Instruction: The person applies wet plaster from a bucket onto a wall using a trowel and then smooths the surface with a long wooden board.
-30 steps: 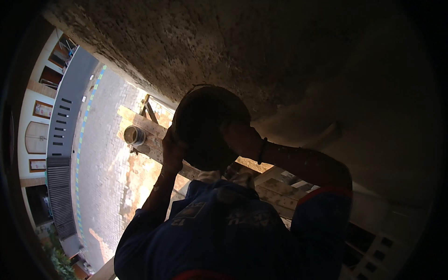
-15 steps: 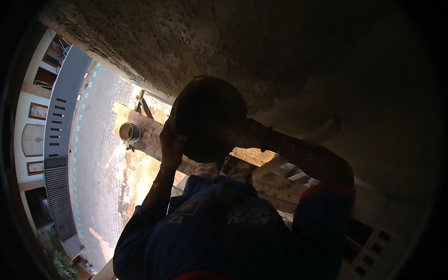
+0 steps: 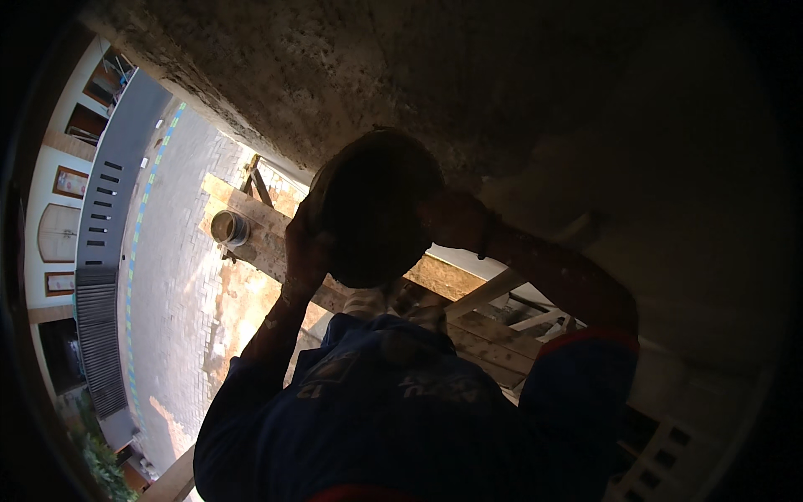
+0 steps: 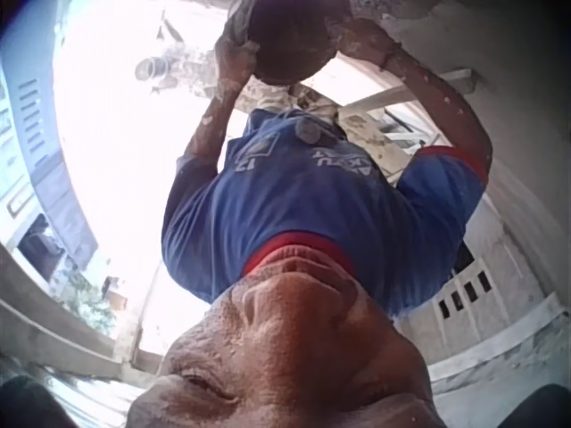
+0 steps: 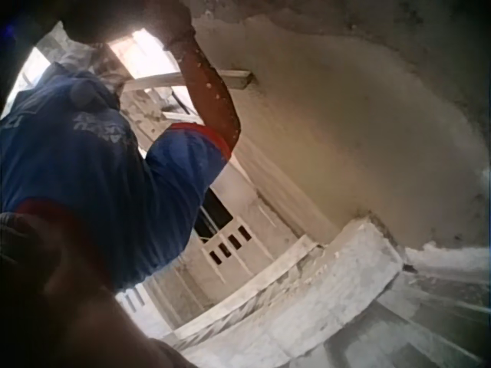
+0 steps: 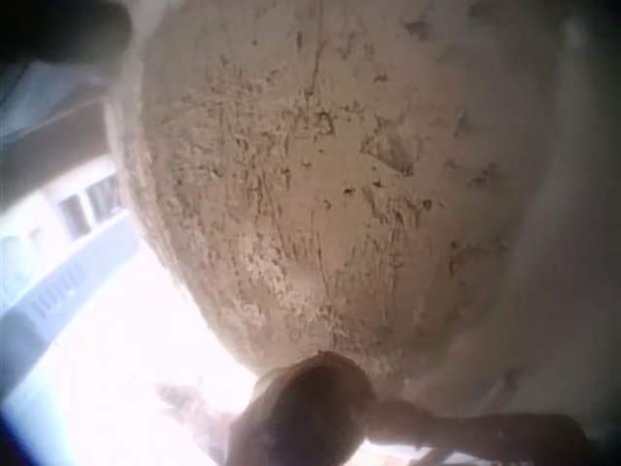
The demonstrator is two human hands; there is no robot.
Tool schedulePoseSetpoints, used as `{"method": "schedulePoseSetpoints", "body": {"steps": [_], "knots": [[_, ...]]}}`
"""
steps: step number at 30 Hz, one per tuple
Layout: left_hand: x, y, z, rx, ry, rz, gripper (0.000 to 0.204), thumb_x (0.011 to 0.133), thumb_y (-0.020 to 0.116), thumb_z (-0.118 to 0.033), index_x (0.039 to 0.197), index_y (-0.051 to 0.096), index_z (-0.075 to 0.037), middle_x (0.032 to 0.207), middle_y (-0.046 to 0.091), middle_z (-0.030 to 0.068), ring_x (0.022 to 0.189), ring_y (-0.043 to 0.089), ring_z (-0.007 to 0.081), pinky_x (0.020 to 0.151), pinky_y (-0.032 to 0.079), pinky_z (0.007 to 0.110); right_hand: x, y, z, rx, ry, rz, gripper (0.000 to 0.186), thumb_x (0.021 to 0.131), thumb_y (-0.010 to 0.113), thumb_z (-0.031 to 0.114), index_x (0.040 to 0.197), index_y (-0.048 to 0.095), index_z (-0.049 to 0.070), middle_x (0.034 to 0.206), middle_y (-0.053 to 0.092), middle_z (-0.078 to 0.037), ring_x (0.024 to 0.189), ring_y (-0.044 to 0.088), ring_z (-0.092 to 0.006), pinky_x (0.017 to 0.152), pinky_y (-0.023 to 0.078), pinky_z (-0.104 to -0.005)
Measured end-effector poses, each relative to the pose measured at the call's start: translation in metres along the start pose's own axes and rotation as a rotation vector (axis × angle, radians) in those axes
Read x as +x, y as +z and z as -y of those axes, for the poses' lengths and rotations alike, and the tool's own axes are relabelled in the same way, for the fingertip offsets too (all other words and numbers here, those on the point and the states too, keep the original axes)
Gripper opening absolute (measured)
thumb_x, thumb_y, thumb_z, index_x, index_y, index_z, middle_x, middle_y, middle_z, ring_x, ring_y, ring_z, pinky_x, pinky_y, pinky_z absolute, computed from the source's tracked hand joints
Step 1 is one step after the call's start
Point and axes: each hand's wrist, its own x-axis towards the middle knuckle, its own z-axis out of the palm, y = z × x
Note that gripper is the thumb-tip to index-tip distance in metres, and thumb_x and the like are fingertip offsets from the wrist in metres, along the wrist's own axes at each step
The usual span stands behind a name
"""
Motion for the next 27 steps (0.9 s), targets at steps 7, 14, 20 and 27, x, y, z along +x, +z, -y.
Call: {"method": "schedulePoseSetpoints", "body": {"steps": [7, 14, 20, 27], "knots": [[-0.011, -0.001, -0.014, 0.115, -0.232, 0.050, 0.062, 0.063, 0.055, -0.008, 0.124, 0.046, 0.002, 0.108, 0.061, 0.0204, 0.103, 0.059, 0.0279, 0.086, 0.047, 0.037, -0.038, 0.077, -0.022, 0.555, -0.233, -0.174, 0.033, 0.088, 0.057, 0.017, 0.116, 0.050, 0.001, 0.100, 0.061, -0.012, 0.090, 0.061, -0.0243, 0.081, 0.051, -0.0338], [-0.013, -0.001, -0.017, -0.186, -0.272, 0.001, 0.057, 0.065, 0.055, -0.006, 0.121, 0.048, 0.004, 0.106, 0.060, 0.0146, 0.099, 0.057, 0.0196, 0.087, 0.046, 0.032, -0.058, 0.037, -0.017, 0.141, -0.186, -0.250, 0.029, 0.086, 0.060, 0.020, 0.109, 0.053, 0.005, 0.085, 0.062, -0.010, 0.070, 0.062, -0.0261, 0.064, 0.051, -0.0345], [-0.012, -0.001, -0.034, -0.333, -0.304, -0.092, 0.054, 0.070, 0.059, -0.009, 0.121, 0.047, 0.005, 0.109, 0.058, 0.0122, 0.097, 0.055, 0.0171, 0.084, 0.046, 0.029, -0.073, -0.058, 0.025, 0.408, 0.076, -0.050, 0.036, 0.088, 0.059, 0.026, 0.116, 0.051, 0.006, 0.102, 0.061, -0.014, 0.090, 0.061, -0.0258, 0.080, 0.048, -0.0365], [-0.021, 0.001, -0.021, -0.344, -0.178, -0.081, 0.055, 0.069, 0.061, -0.014, 0.119, 0.047, 0.004, 0.103, 0.057, 0.0097, 0.091, 0.054, 0.0146, 0.077, 0.048, 0.028, -0.137, -0.158, 0.057, 0.307, 0.216, -0.075, 0.063, 0.081, 0.066, 0.034, 0.128, 0.040, 0.002, 0.124, 0.049, -0.018, 0.114, 0.050, -0.0279, 0.093, 0.043, -0.0355]]}}
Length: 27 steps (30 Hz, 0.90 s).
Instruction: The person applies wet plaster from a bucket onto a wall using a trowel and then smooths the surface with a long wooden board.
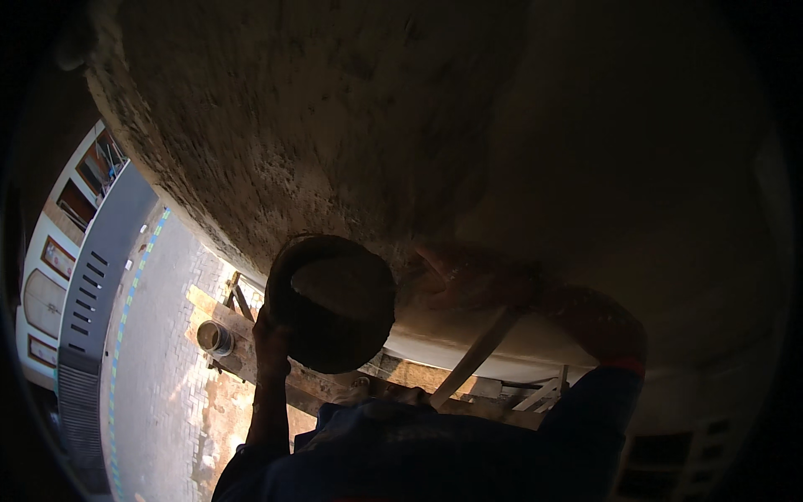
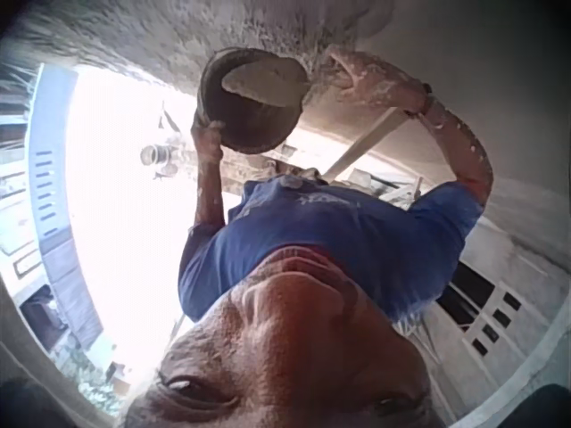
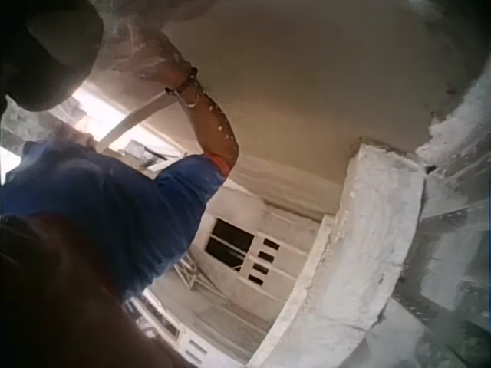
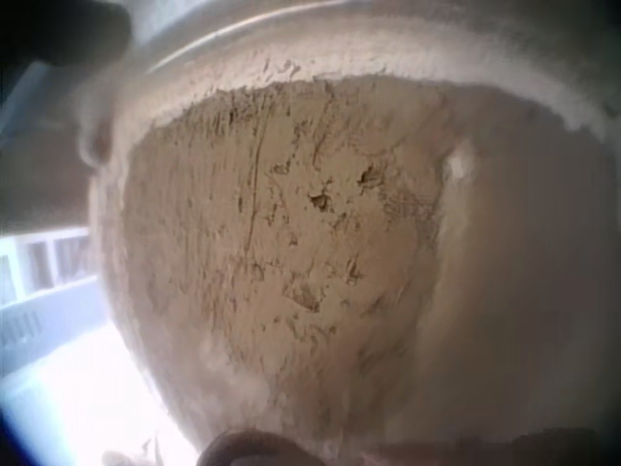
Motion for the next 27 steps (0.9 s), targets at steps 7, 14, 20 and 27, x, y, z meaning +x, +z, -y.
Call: {"method": "schedulePoseSetpoints", "body": {"steps": [7, 14, 20, 27], "knots": [[-0.016, -0.011, 0.008, -0.064, 0.033, -0.044, 0.054, 0.067, 0.056, -0.009, 0.118, 0.048, 0.004, 0.099, 0.057, 0.0077, 0.087, 0.054, 0.0134, 0.073, 0.048, 0.027, -0.059, -0.087, 0.067, -0.296, -0.161, 0.110, 0.071, 0.080, 0.067, 0.037, 0.134, 0.034, 0.004, 0.124, 0.050, -0.014, 0.114, 0.050, -0.0239, 0.093, 0.042, -0.0338], [-0.029, -0.005, 0.026, -0.053, -0.041, -0.032, 0.054, 0.069, 0.056, -0.012, 0.120, 0.047, 0.003, 0.104, 0.058, 0.0089, 0.092, 0.054, 0.0151, 0.078, 0.047, 0.028, -0.025, -0.173, 0.031, -0.054, -0.268, -0.717, 0.056, 0.082, 0.065, 0.038, 0.126, 0.049, 0.006, 0.114, 0.058, -0.010, 0.104, 0.057, -0.0217, 0.087, 0.045, -0.0310], [-0.031, 0.000, 0.034, 0.000, 0.094, -0.005, 0.054, 0.067, 0.056, -0.012, 0.118, 0.049, 0.003, 0.106, 0.058, 0.0109, 0.096, 0.055, 0.0174, 0.080, 0.047, 0.029, -0.054, -0.172, 0.086, -0.432, -0.174, -0.732, 0.045, 0.087, 0.058, 0.023, 0.127, 0.044, 0.007, 0.106, 0.052, -0.010, 0.091, 0.052, -0.0160, 0.071, 0.048, -0.0257], [-0.030, 0.005, 0.007, 0.384, 0.003, -0.048, 0.062, 0.061, 0.052, -0.008, 0.121, 0.045, 0.006, 0.108, 0.060, 0.0185, 0.103, 0.057, 0.0218, 0.087, 0.046, 0.034, 0.001, -0.018, -0.028, -0.882, -0.456, -0.344, 0.042, 0.083, 0.056, 0.021, 0.120, 0.047, 0.004, 0.109, 0.053, -0.013, 0.104, 0.053, -0.0227, 0.084, 0.047, -0.0329]]}}
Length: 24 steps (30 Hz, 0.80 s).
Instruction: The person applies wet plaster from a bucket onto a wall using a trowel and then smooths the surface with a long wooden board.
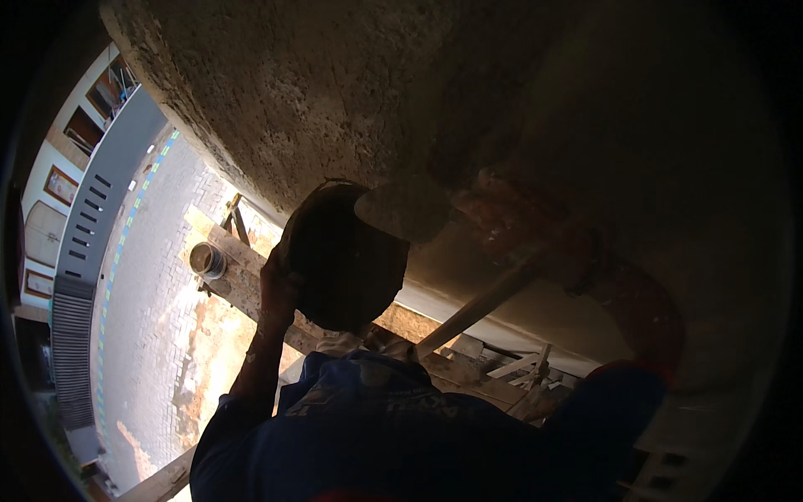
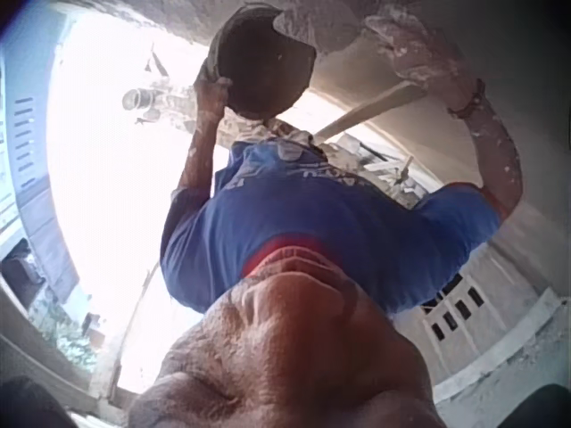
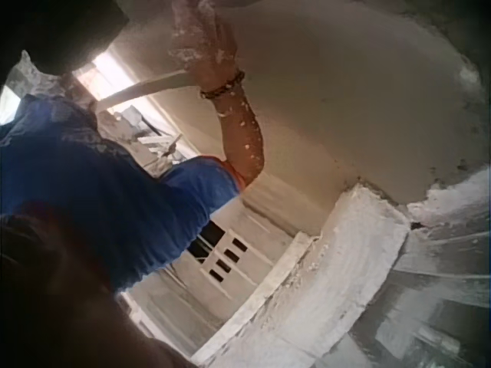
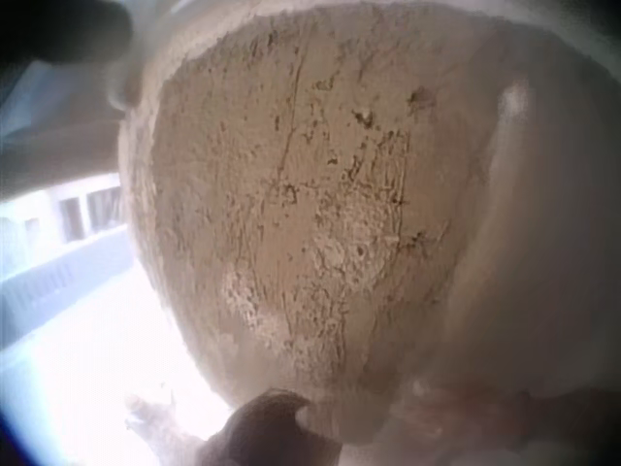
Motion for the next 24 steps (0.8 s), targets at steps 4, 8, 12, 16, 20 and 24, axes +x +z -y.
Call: {"method": "schedulePoseSetpoints", "body": {"steps": [4, 8, 12, 16, 20, 24], "knots": [[0.014, 0.032, -0.026, -0.066, 0.146, 0.109, 0.063, 0.063, 0.050, -0.007, 0.124, 0.045, 0.004, 0.110, 0.059, 0.0189, 0.106, 0.056, 0.0237, 0.093, 0.042, 0.034, 0.000, 0.040, 0.047, -0.073, -0.026, 0.069, 0.022, 0.074, 0.059, 0.016, 0.094, 0.060, 0.005, 0.080, 0.061, -0.011, 0.081, 0.061, -0.0225, 0.072, 0.049, -0.0360], [0.015, 0.019, -0.052, 0.031, 0.069, 0.136, 0.063, 0.064, 0.050, -0.007, 0.126, 0.044, 0.004, 0.114, 0.058, 0.0187, 0.111, 0.053, 0.0227, 0.097, 0.039, 0.033, 0.032, 0.099, 0.059, 0.121, -0.072, 0.263, 0.018, 0.074, 0.058, 0.013, 0.090, 0.059, 0.005, 0.076, 0.062, -0.010, 0.075, 0.062, -0.0241, 0.066, 0.049, -0.0383], [0.019, 0.030, -0.061, 0.100, 0.150, 0.111, 0.063, 0.063, 0.052, -0.003, 0.125, 0.044, 0.004, 0.111, 0.060, 0.0181, 0.108, 0.055, 0.0233, 0.094, 0.042, 0.033, 0.020, 0.137, 0.048, 0.362, 0.047, 0.266, 0.024, 0.077, 0.060, 0.015, 0.099, 0.061, 0.006, 0.086, 0.062, -0.013, 0.078, 0.063, -0.0248, 0.068, 0.050, -0.0394], [0.024, 0.034, -0.078, 0.183, 0.105, 0.122, 0.064, 0.062, 0.055, 0.001, 0.124, 0.045, 0.003, 0.110, 0.060, 0.0186, 0.109, 0.055, 0.0228, 0.093, 0.042, 0.033, -0.011, 0.203, 0.053, 1.088, 0.149, 0.180, 0.033, 0.080, 0.063, 0.019, 0.110, 0.058, 0.006, 0.097, 0.063, -0.013, 0.085, 0.064, -0.0234, 0.071, 0.052, -0.0364], [0.028, 0.032, -0.071, 0.140, 0.133, 0.128, 0.062, 0.064, 0.056, -0.001, 0.125, 0.045, 0.003, 0.111, 0.060, 0.0183, 0.109, 0.055, 0.0217, 0.093, 0.043, 0.033, -0.019, 0.240, 0.074, 1.551, 0.198, -0.047, 0.042, 0.082, 0.064, 0.020, 0.119, 0.051, 0.007, 0.101, 0.063, -0.014, 0.088, 0.064, -0.0249, 0.072, 0.053, -0.0336], [0.032, 0.024, -0.058, -0.031, 0.096, 0.081, 0.058, 0.067, 0.057, -0.003, 0.123, 0.046, 0.000, 0.106, 0.062, 0.0182, 0.102, 0.060, 0.0270, 0.088, 0.047, 0.035, -0.008, 0.183, 0.062, 1.065, 0.133, -0.072, 0.043, 0.083, 0.063, 0.017, 0.122, 0.049, 0.007, 0.100, 0.063, -0.014, 0.088, 0.064, -0.0246, 0.075, 0.053, -0.0337]]}}
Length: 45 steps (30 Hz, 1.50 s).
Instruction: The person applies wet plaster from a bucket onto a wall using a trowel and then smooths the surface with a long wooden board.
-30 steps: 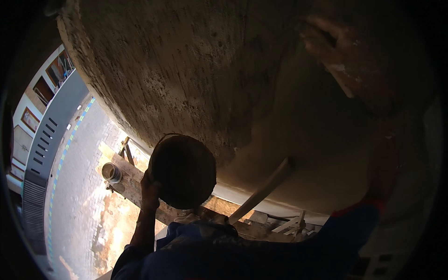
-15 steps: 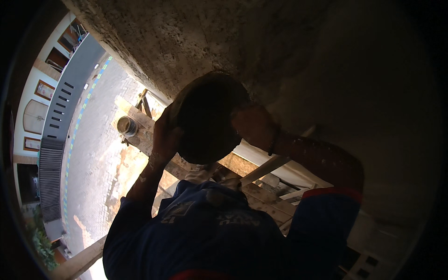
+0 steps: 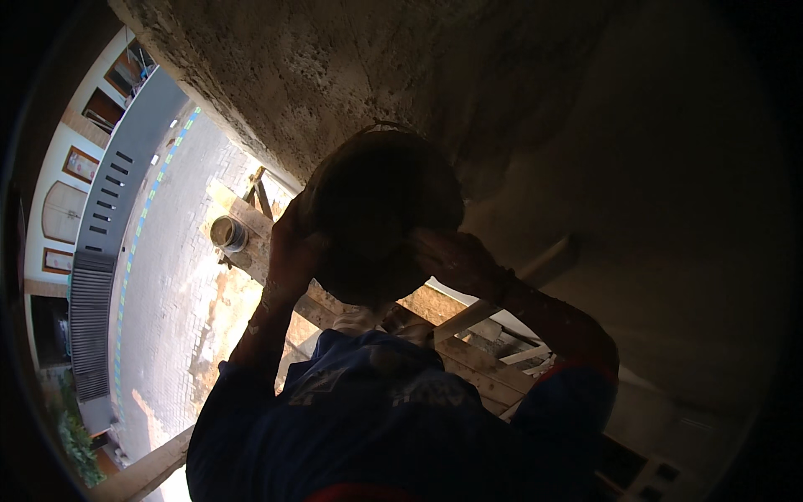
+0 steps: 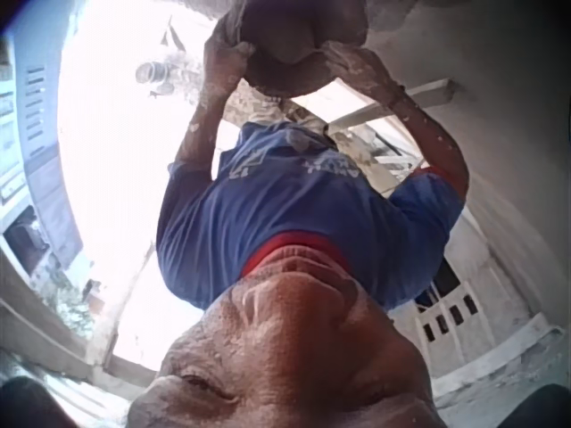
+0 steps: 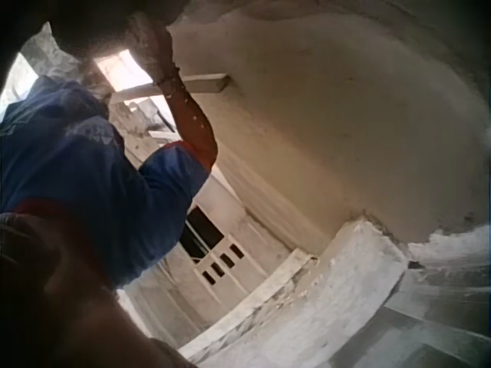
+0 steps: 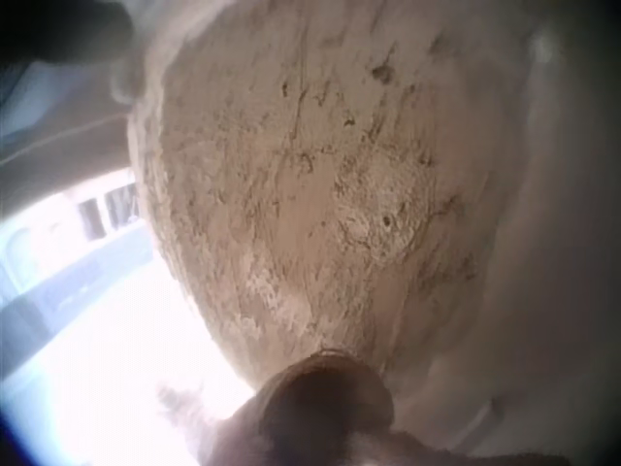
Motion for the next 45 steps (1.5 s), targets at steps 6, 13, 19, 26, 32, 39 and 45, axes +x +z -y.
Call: {"method": "schedulePoseSetpoints", "body": {"steps": [6, 13, 19, 26, 32, 39, 45], "knots": [[0.003, 0.002, 0.001, -0.348, 0.008, -0.023, 0.055, 0.067, 0.057, -0.006, 0.120, 0.048, 0.005, 0.106, 0.061, 0.0125, 0.098, 0.058, 0.0196, 0.087, 0.047, 0.032, 0.000, -0.057, 0.027, -0.002, 0.054, 0.005, 0.043, 0.085, 0.060, 0.020, 0.123, 0.046, 0.005, 0.099, 0.062, -0.016, 0.094, 0.063, -0.0243, 0.078, 0.053, -0.0336], [0.000, -0.017, 0.017, -0.264, -0.094, -0.047, 0.055, 0.068, 0.057, -0.010, 0.120, 0.047, 0.006, 0.108, 0.059, 0.0138, 0.098, 0.056, 0.0192, 0.086, 0.046, 0.031, -0.010, -0.146, 0.140, -0.343, 0.306, 0.166, 0.058, 0.082, 0.065, 0.032, 0.128, 0.041, 0.005, 0.110, 0.057, -0.014, 0.102, 0.058, -0.0256, 0.084, 0.049, -0.0352], [-0.002, -0.019, 0.042, -0.213, -0.048, -0.044, 0.058, 0.069, 0.059, -0.018, 0.120, 0.046, 0.006, 0.107, 0.059, 0.0152, 0.098, 0.055, 0.0200, 0.085, 0.046, 0.032, -0.043, -0.190, 0.151, -0.529, 0.003, 0.109, 0.059, 0.083, 0.063, 0.040, 0.129, 0.045, 0.009, 0.116, 0.056, -0.016, 0.097, 0.061, -0.0215, 0.085, 0.050, -0.0321], [-0.005, 0.004, 0.054, -0.248, -0.022, 0.077, 0.062, 0.069, 0.060, -0.025, 0.121, 0.046, 0.006, 0.110, 0.058, 0.0165, 0.102, 0.054, 0.0201, 0.086, 0.045, 0.033, -0.055, -0.237, 0.189, -0.565, 0.404, -0.512, 0.050, 0.085, 0.059, 0.035, 0.126, 0.047, 0.009, 0.110, 0.055, -0.013, 0.090, 0.060, -0.0203, 0.081, 0.050, -0.0316], [-0.011, -0.007, 0.050, -0.329, -0.010, 0.057, 0.059, 0.066, 0.055, -0.008, 0.122, 0.045, 0.006, 0.110, 0.058, 0.0145, 0.102, 0.054, 0.0197, 0.090, 0.044, 0.032, -0.033, -0.201, 0.137, -0.439, 0.407, -0.091, 0.045, 0.088, 0.055, 0.032, 0.124, 0.046, 0.007, 0.101, 0.055, -0.011, 0.085, 0.059, -0.0204, 0.077, 0.049, -0.0329], [-0.017, -0.024, 0.039, -0.152, 0.066, -0.036, 0.062, 0.060, 0.047, 0.003, 0.122, 0.047, 0.004, 0.110, 0.059, 0.0171, 0.105, 0.056, 0.0223, 0.091, 0.044, 0.032, 0.004, -0.104, 0.025, 0.317, 0.273, 0.308, 0.038, 0.090, 0.050, 0.028, 0.121, 0.046, 0.005, 0.091, 0.055, -0.008, 0.078, 0.057, -0.0205, 0.072, 0.049, -0.0344], [-0.007, -0.031, 0.029, -0.122, -0.057, -0.025, 0.060, 0.062, 0.051, 0.001, 0.122, 0.047, 0.004, 0.106, 0.061, 0.0192, 0.103, 0.057, 0.0234, 0.089, 0.045, 0.034, 0.039, -0.043, 0.004, 2.706, 0.774, 0.517, 0.034, 0.090, 0.049, 0.023, 0.118, 0.046, 0.004, 0.083, 0.054, -0.008, 0.070, 0.057, -0.0206, 0.065, 0.049, -0.0339]]}}
